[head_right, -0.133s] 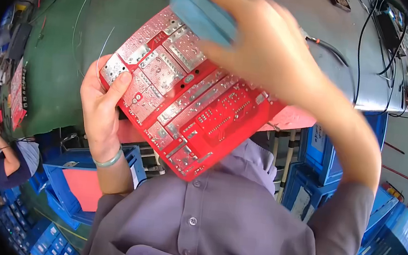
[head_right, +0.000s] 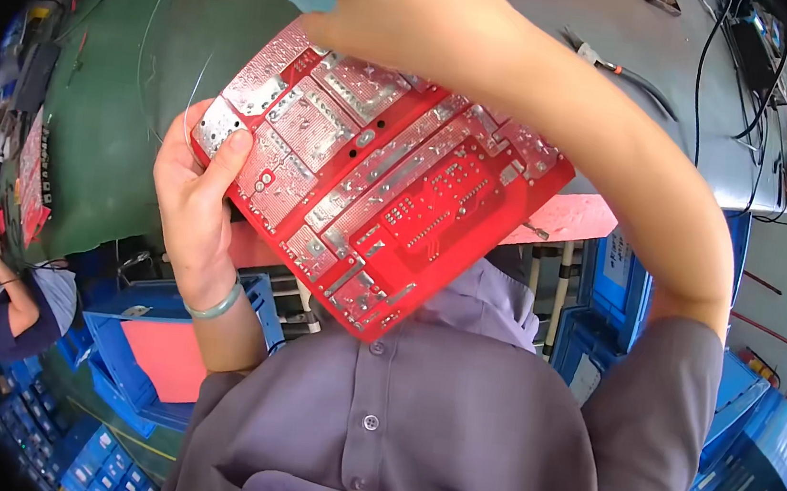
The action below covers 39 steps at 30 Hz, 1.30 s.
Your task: Assembling, cleaning, and soldering components onto a printed circuit board at an industrial workstation.
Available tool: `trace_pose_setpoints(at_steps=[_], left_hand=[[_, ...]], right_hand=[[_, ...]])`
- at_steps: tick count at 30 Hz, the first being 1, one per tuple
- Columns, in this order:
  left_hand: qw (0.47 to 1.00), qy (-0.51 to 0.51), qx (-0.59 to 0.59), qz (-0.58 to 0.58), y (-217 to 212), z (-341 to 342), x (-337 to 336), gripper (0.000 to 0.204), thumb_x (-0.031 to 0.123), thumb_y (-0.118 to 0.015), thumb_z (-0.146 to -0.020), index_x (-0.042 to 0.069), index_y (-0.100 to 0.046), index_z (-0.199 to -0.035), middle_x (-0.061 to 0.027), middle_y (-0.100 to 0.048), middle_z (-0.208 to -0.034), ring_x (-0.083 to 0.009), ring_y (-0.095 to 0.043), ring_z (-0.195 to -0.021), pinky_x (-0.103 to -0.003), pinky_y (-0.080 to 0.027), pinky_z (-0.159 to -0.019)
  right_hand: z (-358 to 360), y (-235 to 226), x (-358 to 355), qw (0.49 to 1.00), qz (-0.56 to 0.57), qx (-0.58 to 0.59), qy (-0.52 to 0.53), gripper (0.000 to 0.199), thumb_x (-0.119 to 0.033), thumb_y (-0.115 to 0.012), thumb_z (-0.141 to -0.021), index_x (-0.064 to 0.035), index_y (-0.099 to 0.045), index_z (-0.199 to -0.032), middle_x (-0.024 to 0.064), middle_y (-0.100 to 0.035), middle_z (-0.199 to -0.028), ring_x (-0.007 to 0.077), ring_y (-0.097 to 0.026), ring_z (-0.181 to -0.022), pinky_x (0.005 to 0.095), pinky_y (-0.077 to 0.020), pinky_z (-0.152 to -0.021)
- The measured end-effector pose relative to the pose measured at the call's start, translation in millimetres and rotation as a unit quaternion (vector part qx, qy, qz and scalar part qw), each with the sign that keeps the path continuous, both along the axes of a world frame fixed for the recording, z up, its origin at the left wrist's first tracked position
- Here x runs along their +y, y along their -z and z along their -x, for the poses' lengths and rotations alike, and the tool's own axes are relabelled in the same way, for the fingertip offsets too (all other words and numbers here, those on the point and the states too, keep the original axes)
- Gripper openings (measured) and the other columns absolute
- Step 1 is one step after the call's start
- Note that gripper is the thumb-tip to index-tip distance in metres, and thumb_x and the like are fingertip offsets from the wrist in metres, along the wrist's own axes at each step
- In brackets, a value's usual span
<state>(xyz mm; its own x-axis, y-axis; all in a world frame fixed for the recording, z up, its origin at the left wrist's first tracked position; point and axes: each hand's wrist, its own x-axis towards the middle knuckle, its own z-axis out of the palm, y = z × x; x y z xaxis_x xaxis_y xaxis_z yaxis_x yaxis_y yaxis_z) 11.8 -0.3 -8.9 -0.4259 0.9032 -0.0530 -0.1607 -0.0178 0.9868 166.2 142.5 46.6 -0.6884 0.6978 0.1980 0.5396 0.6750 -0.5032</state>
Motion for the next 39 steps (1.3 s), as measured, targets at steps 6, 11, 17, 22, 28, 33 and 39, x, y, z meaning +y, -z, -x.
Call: trace_pose_setpoints(at_steps=[6, 11, 17, 22, 28, 33, 39], left_hand=[[1.0, -0.001, 0.008, -0.006, 4.2, -9.2, -2.1, 0.032, 0.003, -0.062, -0.077, -0.005, -0.047, -0.104, -0.0078, -0.057, -0.093, -0.0103, -0.054, -0.085, -0.024, -0.042, -0.078], [1.0, -0.001, 0.013, -0.015, 0.1, -8.5, -13.2, 0.036, 0.003, -0.064, -0.076, -0.004, -0.044, -0.106, -0.007, -0.056, -0.094, -0.0103, -0.053, -0.084, -0.024, -0.042, -0.078], [0.998, -0.026, 0.019, -0.046, 2.1, -9.0, -12.6, 0.041, 0.007, -0.068, -0.074, -0.004, -0.043, -0.105, -0.0058, -0.054, -0.092, -0.0096, -0.052, -0.082, -0.024, -0.041, -0.078], [0.997, -0.035, 0.035, -0.055, 6.0, -10.3, -11.3, 0.045, 0.01, -0.071, -0.071, -0.003, -0.044, -0.105, -0.0052, -0.054, -0.092, -0.0101, -0.052, -0.081, -0.024, -0.041, -0.077], [0.996, -0.036, 0.048, -0.06, 6.1, -12.5, -10.1, 0.045, 0.01, -0.071, -0.071, -0.002, -0.042, -0.103, -0.0045, -0.053, -0.09, -0.0093, -0.051, -0.079, -0.023, -0.041, -0.076], [0.996, -0.046, 0.045, -0.062, 7.1, -17.1, -12.0, 0.047, 0.01, -0.072, -0.069, -0.002, -0.042, -0.103, -0.0046, -0.053, -0.089, -0.0094, -0.051, -0.078, -0.023, -0.041, -0.076], [0.997, -0.04, 0.03, -0.058, 8.7, -15.5, -11.8, 0.048, 0.01, -0.074, -0.068, -0.001, -0.042, -0.103, -0.0037, -0.053, -0.088, -0.0091, -0.051, -0.078, -0.022, -0.041, -0.075]], right_hand=[[-58.7, -11.8, -101.4, 0.984, 0.001, -0.101, -0.149, 0.062, -0.012, -0.071, -0.064, -0.0108, -0.049, -0.122, 0.015, -0.062, -0.089, 0.0221, -0.063, -0.068, 0.0275, -0.0501, -0.065], [-117.4, -12.4, -5.9, 0.983, -0.043, -0.075, 0.165, 0.058, -0.006, -0.067, -0.068, -0.0103, -0.049, -0.124, 0.0127, -0.061, -0.1, 0.0099, -0.057, -0.079, 0.025, -0.0462, -0.074], [-143.1, -16.0, -26.6, 0.979, 0.059, 0.049, 0.187, 0.06, -0.005, -0.067, -0.07, -0.0076, -0.045, -0.127, 0.0079, -0.056, -0.113, 0.012, -0.054, -0.098, 0.0264, -0.0404, -0.088], [-161.3, -4.0, -27.5, 0.977, 0.071, 0.069, 0.191, 0.062, -0.008, -0.067, -0.071, -0.009, -0.044, -0.128, 0.0066, -0.056, -0.112, 0.0112, -0.053, -0.096, 0.0243, -0.0399, -0.087], [-166.4, -11.8, -24.5, 0.989, 0.085, 0.062, 0.105, 0.063, -0.007, -0.066, -0.07, -0.0112, -0.043, -0.129, 0.0064, -0.055, -0.112, 0.011, -0.052, -0.095, 0.0247, -0.0386, -0.087], [-174.0, -1.2, -29.7, 0.987, 0.01, 0.082, 0.14, 0.064, -0.004, -0.065, -0.069, -0.0093, -0.043, -0.128, 0.0076, -0.054, -0.115, 0.0132, -0.052, -0.099, 0.0256, -0.0379, -0.089], [-175.3, 20.6, -31.3, 0.979, -0.088, 0.096, 0.158, 0.064, -0.001, -0.064, -0.067, -0.007, -0.044, -0.127, 0.0091, -0.052, -0.119, 0.0157, -0.052, -0.104, 0.0268, -0.037, -0.091]])
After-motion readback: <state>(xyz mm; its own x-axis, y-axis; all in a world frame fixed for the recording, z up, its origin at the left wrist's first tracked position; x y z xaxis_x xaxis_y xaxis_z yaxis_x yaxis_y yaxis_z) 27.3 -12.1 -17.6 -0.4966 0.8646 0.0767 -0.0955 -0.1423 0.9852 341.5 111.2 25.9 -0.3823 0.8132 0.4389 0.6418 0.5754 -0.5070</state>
